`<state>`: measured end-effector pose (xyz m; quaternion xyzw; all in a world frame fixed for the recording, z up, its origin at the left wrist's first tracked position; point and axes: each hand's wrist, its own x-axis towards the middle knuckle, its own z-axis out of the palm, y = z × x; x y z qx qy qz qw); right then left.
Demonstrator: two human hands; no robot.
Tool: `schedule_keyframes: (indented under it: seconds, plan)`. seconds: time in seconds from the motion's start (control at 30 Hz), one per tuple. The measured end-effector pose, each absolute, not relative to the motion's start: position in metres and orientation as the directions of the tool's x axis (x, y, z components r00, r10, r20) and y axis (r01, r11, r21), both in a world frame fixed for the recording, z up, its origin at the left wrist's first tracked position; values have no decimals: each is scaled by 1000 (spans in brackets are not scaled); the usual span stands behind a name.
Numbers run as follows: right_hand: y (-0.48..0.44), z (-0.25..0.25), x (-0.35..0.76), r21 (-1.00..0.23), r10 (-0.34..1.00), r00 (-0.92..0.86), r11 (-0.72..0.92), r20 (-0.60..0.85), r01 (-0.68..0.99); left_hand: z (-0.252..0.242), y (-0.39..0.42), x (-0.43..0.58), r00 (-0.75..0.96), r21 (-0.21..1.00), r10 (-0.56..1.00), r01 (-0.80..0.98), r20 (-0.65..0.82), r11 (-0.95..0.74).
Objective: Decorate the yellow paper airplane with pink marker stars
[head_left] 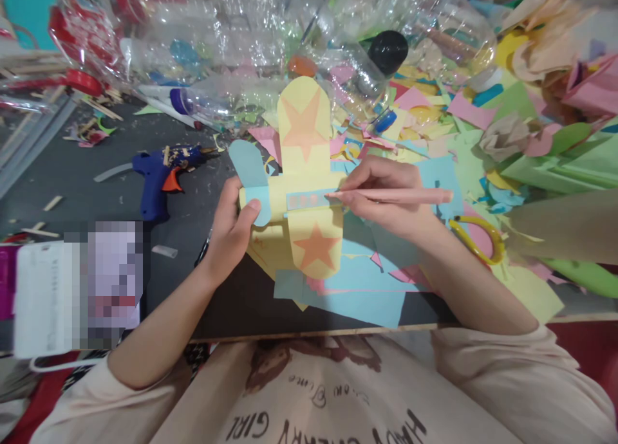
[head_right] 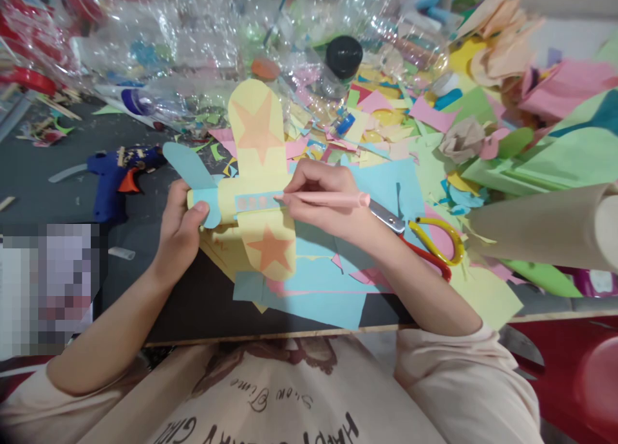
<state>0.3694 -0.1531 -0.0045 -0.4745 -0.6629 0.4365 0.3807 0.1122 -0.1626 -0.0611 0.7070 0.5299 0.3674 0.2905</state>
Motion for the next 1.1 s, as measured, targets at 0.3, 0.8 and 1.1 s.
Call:
schedule_keyframes:
  seconds: [0.3, 0.8, 1.1]
  plan:
    - [-157, -8, 368, -936, 956, -285, 166, 76, 309, -64, -163, 112, 164, 798, 964, 541, 207, -264]
    - [-149, -5, 370, -957, 945, -323, 136, 48, 256, -63, -162, 111, 179, 787, 955, 542, 236, -296]
    - [-148, -12, 370, -959, 955, -282, 162, 93, 234, -61, -162, 112, 175, 800, 960, 531, 220, -280]
